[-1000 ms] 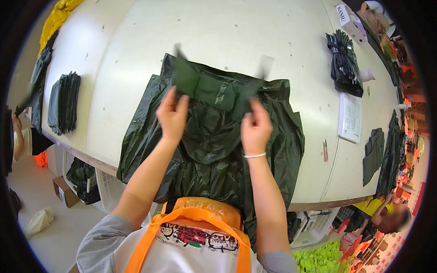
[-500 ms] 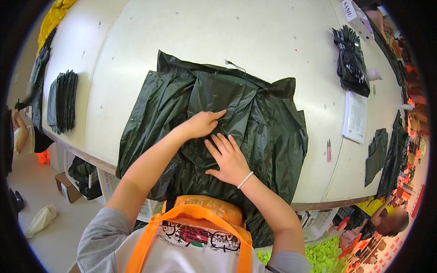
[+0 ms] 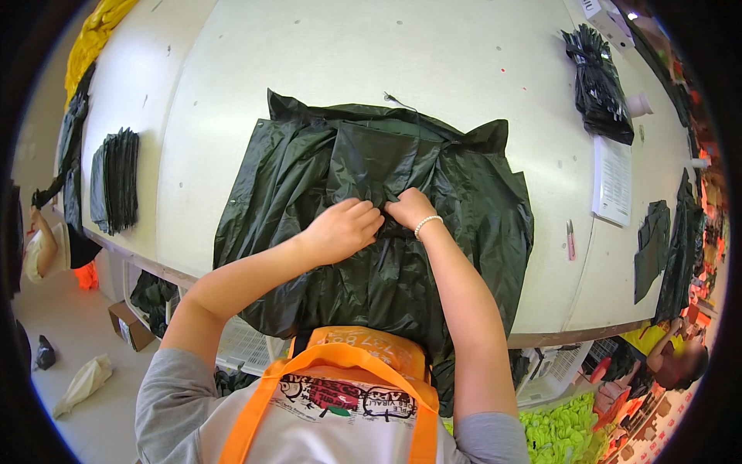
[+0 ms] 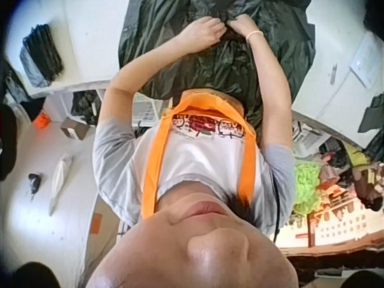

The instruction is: The person folds a dark green raincoat on a white table. They smooth the fabric, fold the sleeves inward, fold the body in half, then fold it into a compact rectangle and place it into a white basket.

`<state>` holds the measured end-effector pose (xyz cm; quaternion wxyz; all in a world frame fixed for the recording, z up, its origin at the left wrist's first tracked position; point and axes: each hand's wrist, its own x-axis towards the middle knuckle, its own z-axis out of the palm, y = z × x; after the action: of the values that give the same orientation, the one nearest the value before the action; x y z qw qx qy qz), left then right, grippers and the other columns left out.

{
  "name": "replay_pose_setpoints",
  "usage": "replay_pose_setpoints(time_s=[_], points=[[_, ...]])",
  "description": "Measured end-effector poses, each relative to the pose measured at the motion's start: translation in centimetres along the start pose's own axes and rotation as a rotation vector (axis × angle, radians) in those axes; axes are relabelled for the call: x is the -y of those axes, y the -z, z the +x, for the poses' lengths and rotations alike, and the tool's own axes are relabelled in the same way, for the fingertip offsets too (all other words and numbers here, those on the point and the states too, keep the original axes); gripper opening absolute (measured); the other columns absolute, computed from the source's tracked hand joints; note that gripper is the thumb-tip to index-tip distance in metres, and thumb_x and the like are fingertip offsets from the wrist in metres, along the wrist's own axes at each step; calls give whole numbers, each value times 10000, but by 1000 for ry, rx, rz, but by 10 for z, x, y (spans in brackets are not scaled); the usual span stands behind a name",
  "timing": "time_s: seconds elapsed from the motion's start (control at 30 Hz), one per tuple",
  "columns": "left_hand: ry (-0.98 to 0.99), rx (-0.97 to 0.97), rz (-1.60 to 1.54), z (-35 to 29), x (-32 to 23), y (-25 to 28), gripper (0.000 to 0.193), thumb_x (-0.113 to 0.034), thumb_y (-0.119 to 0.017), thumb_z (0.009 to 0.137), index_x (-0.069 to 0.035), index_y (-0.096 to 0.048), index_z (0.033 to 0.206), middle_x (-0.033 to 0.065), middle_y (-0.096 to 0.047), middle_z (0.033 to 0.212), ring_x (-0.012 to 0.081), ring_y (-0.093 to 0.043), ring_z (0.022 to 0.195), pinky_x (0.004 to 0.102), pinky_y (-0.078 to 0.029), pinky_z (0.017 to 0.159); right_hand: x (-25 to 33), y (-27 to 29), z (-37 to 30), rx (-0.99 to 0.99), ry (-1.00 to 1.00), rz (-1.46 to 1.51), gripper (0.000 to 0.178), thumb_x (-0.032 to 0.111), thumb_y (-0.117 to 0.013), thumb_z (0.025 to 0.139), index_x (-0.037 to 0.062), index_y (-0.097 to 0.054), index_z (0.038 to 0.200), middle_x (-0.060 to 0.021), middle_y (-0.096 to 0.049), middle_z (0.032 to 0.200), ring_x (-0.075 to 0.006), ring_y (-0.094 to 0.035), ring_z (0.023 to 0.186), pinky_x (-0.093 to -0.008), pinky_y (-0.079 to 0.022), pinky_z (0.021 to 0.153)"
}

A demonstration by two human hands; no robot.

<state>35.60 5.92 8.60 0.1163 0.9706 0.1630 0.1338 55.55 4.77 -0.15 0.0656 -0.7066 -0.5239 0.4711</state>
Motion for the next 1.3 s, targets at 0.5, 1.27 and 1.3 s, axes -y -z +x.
replay_pose_setpoints(time_s=[0.5, 1.27, 1.3], points=[[567, -207, -347, -9, 51, -33, 192, -150, -706, 746, -33, -568, 809, 80, -588, 703, 258, -582, 649, 356, -468, 602, 35, -9, -37, -316, 262, -29, 138, 216, -660, 809, 110, -575, 832, -102, -628, 673, -330, -616, 673, -444, -461, 595], [288, 26, 16, 0, 37, -49, 292, -128, -634, 719, -29, -635, 994, 57, -593, 973, 226, -579, 918, 328, -482, 782, 34, 30, 18, 71, 189, 69, 166, 182, -731, 732, 39, -712, 815, -124, -684, 768, -243, -644, 681, -321, -497, 658], [286, 15, 52, -3, 40, -51, 297, -119, -615, 725, -27, -631, 1007, 57, -592, 973, 224, -578, 917, 323, -482, 781, 47, 40, 17, -168, 231, 47, 178, 187, -721, 744, 36, -702, 836, -119, -685, 787, -251, -643, 706, -329, -498, 674]])
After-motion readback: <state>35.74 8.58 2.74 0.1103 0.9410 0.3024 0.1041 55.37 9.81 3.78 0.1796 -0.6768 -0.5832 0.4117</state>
